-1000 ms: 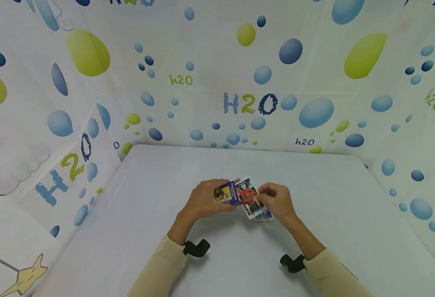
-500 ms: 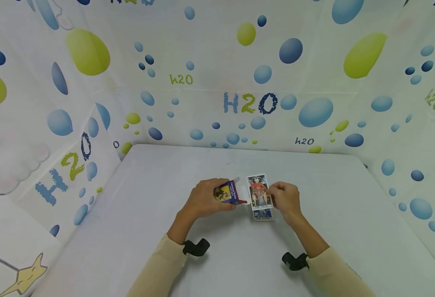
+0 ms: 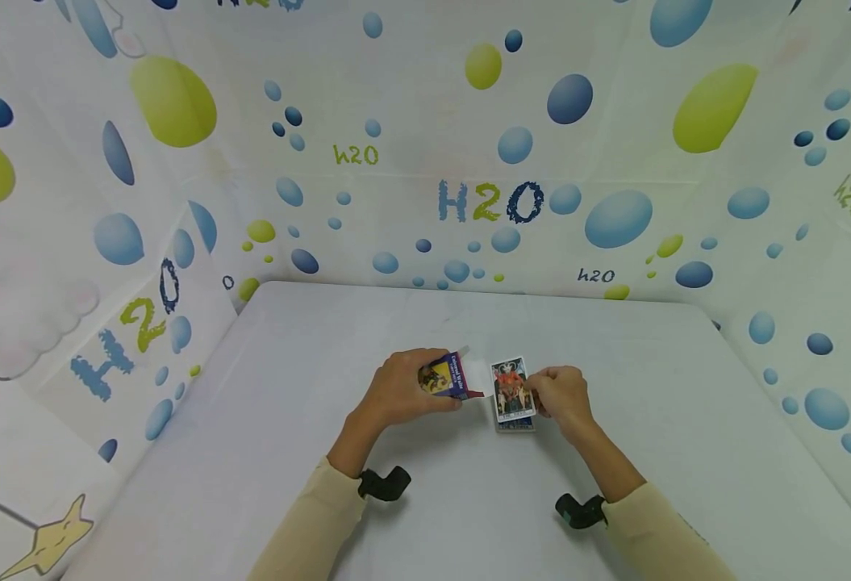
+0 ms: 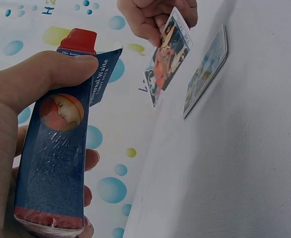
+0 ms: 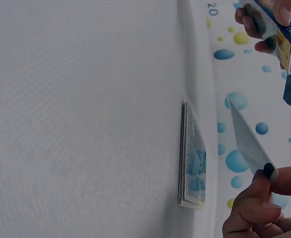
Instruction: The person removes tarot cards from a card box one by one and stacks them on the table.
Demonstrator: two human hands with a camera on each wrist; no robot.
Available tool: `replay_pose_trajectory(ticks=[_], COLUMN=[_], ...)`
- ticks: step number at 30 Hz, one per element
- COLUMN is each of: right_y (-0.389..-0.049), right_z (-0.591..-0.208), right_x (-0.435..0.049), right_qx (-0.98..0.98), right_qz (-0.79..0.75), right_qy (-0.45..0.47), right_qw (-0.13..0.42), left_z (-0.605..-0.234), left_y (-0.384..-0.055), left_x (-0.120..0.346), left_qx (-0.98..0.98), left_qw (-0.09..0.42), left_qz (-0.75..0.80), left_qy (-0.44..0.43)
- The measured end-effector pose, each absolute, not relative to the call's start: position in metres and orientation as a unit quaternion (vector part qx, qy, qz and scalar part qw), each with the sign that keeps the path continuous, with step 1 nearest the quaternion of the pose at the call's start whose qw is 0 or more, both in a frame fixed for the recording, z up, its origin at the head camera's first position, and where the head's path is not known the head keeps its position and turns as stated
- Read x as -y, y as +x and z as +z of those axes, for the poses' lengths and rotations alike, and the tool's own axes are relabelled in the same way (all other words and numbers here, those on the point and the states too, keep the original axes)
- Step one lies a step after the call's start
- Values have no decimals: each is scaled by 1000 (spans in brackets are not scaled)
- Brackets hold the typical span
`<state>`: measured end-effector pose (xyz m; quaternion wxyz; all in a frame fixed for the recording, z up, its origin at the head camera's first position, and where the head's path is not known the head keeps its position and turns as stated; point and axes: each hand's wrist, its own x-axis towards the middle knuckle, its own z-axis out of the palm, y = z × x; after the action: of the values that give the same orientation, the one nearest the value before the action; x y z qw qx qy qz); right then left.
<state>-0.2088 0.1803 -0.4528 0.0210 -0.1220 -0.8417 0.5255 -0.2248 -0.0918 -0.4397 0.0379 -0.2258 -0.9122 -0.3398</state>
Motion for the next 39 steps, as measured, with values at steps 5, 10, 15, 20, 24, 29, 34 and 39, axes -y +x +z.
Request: replay_pose_trajectory(ticks=[5,10,15,20,24,29,34,39], right_y=[-209,-211,-213,-215,-216,-217,-218,-218], right_z=[-455,-457,-463,-466,-468,-471,-473,-473], right_x=[-182,-183,-184,-185,-185,-186,-186,-186], right_qx=[844,852,859,864,878,895,905,913], right_qz=[522,507,494,484,458,426,405,387], right_qy=[-123,-130,-135,-137,-138,-131,-129,-128], right_qw=[13,2,-10,-13,-14,-10,-8,-10], left_z=[-440,-440,-441,-440,-440,-439,-440,-439], left_y=[-225,-224,-225,-224,-224,-225,-225,-225], left_x=[92,92,92,93,93,93,93,93], left_qx=[909,904,903,901,904,907,907,906], left_qw=[44,46,46,46,43,44,45,48], left_qz=[-344,-355,-353,-359,-353,-346,-347,-348], left_qy=[-232,-235,-240,-240,-238,-235,-235,-236])
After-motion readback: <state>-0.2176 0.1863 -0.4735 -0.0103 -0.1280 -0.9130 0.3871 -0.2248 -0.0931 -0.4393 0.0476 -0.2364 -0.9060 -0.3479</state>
